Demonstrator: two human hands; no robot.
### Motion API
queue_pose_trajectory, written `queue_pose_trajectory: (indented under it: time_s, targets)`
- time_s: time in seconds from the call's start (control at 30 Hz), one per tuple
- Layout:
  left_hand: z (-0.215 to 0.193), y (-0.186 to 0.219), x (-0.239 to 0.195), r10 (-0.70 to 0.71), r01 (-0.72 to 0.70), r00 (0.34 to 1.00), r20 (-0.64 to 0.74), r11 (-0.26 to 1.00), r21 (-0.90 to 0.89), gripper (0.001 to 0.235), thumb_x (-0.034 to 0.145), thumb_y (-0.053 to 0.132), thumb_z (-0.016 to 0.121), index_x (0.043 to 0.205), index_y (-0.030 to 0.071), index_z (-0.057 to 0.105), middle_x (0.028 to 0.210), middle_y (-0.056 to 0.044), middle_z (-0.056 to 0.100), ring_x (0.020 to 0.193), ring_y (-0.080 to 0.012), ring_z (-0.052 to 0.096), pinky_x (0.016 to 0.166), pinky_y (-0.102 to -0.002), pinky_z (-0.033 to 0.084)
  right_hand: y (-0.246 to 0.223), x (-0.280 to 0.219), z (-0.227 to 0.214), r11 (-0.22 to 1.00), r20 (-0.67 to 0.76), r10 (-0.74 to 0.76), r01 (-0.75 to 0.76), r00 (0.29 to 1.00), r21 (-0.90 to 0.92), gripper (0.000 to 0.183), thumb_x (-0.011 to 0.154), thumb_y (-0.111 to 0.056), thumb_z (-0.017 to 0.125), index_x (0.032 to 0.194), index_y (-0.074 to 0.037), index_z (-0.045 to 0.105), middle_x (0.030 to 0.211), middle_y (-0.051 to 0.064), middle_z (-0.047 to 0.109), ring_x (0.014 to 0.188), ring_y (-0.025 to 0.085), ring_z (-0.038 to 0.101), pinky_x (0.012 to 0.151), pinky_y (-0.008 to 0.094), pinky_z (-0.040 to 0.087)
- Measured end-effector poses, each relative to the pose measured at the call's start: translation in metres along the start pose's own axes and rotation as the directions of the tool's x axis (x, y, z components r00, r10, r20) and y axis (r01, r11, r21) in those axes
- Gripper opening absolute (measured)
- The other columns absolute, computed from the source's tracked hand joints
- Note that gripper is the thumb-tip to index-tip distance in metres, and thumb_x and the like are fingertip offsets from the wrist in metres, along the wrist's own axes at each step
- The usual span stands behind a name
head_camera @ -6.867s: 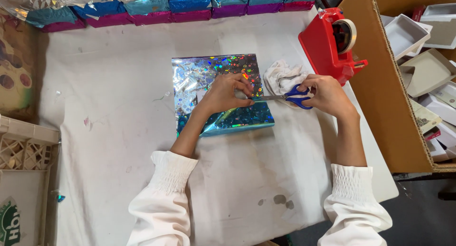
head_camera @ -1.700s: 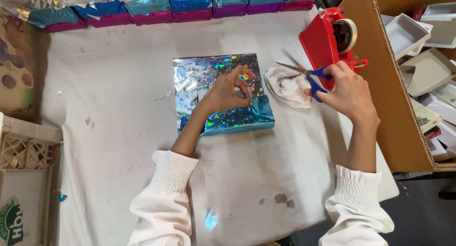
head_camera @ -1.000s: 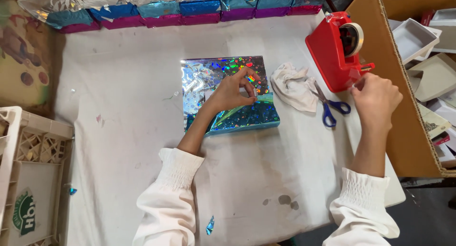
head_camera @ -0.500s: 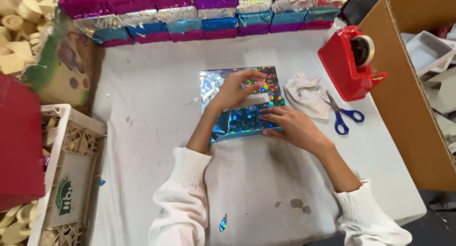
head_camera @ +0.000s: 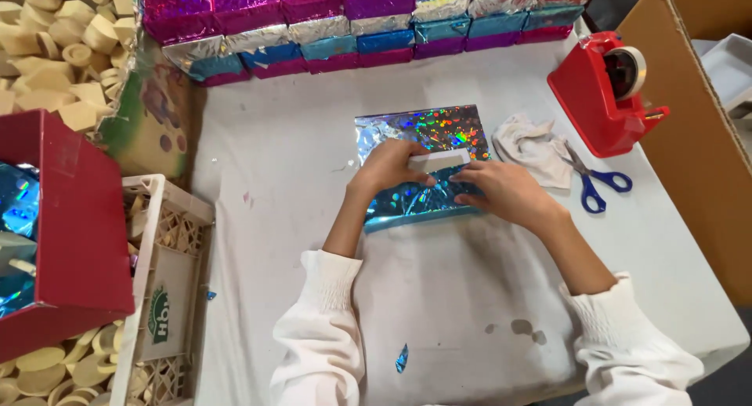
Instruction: The person places a small box containing wooden shapes onto a sheet of iridescent blue wrapping paper. They fold the paper around the box, trim the excess with scissors, and secure the package using a tape dispenser.
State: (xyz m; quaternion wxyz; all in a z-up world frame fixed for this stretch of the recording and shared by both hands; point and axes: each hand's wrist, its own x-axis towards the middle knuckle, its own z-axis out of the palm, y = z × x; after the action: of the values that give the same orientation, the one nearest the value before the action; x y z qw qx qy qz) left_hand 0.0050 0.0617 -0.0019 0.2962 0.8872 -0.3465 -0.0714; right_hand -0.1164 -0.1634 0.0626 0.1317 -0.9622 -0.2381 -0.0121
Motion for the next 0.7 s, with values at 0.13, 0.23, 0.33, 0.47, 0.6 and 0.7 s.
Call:
queue_pose_trajectory:
  time_s: [0.13, 0.23, 0.33, 0.47, 0.6, 0.7]
  targets:
    - [0.002, -0.006, 0.003, 0.003, -0.004, 0.998, -0.056, 1.000, -0.016, 0.066, 0.062, 0.053, 0.091, 0.110, 0.011, 0.076, 0.100, -0.014, 0.076, 0.097, -0.0331, 0.072, 0.082, -0.044, 0.055, 0.010, 0.020, 0.010, 1.000, 0.030, 0.020, -0.020, 0.999, -0.025, 0.039, 0.079, -0.031, 0.079, 0.114, -0.014, 0.074, 0.105, 0.008, 0.071, 0.099, 0.030, 0.068, 0.085, 0.043, 0.053]
    - [0.004, -0.010, 0.006, 0.000, 0.000, 0.998, -0.064, 1.000, -0.008, 0.065, 0.061, 0.054, 0.092, 0.107, 0.011, 0.074, 0.100, -0.012, 0.076, 0.099, -0.0327, 0.071, 0.082, -0.044, 0.054, 0.008, 0.029, 0.012, 0.999, 0.006, 0.037, -0.036, 0.999, -0.024, 0.039, 0.074, -0.027, 0.083, 0.109, -0.013, 0.075, 0.103, 0.006, 0.071, 0.099, 0.028, 0.068, 0.084, 0.042, 0.054]
    - [0.005, -0.010, 0.007, -0.022, 0.021, 0.999, -0.039, 1.000, -0.017, 0.065, 0.059, 0.054, 0.092, 0.106, 0.013, 0.073, 0.100, -0.009, 0.076, 0.099, -0.0308, 0.071, 0.081, -0.044, 0.054, 0.001, 0.029, 0.010, 0.994, 0.025, 0.102, -0.101, 0.994, -0.027, 0.036, 0.073, -0.025, 0.084, 0.107, -0.015, 0.076, 0.102, 0.004, 0.071, 0.098, 0.027, 0.068, 0.083, 0.041, 0.054]
    - [0.003, -0.008, 0.006, -0.025, 0.025, 1.000, -0.018, 1.000, -0.003, 0.064, 0.059, 0.056, 0.091, 0.104, 0.015, 0.073, 0.099, -0.005, 0.077, 0.098, -0.0279, 0.072, 0.081, -0.042, 0.055, -0.006, 0.028, 0.005, 0.991, 0.042, 0.123, -0.121, 0.991, -0.052, 0.037, 0.075, -0.024, 0.083, 0.111, -0.019, 0.077, 0.103, 0.003, 0.069, 0.098, 0.027, 0.067, 0.082, 0.041, 0.054]
    - [0.003, -0.007, 0.005, -0.010, 0.009, 1.000, -0.021, 1.000, -0.029, 0.064, 0.060, 0.058, 0.090, 0.103, 0.014, 0.072, 0.099, -0.004, 0.077, 0.097, -0.0269, 0.072, 0.080, -0.042, 0.055, -0.001, 0.028, 0.010, 0.993, 0.030, 0.094, -0.091, 0.995, -0.072, 0.036, 0.076, -0.024, 0.082, 0.111, -0.018, 0.077, 0.104, 0.003, 0.069, 0.100, 0.027, 0.067, 0.083, 0.041, 0.055]
    - [0.003, -0.006, 0.005, -0.009, 0.008, 1.000, -0.019, 1.000, -0.017, 0.063, 0.059, 0.058, 0.089, 0.103, 0.016, 0.074, 0.098, -0.003, 0.077, 0.097, -0.0268, 0.072, 0.080, -0.042, 0.055, -0.007, 0.027, 0.005, 0.992, 0.052, 0.116, -0.112, 0.992, -0.065, 0.037, 0.077, -0.024, 0.082, 0.112, -0.018, 0.077, 0.106, 0.004, 0.069, 0.100, 0.027, 0.067, 0.084, 0.041, 0.054]
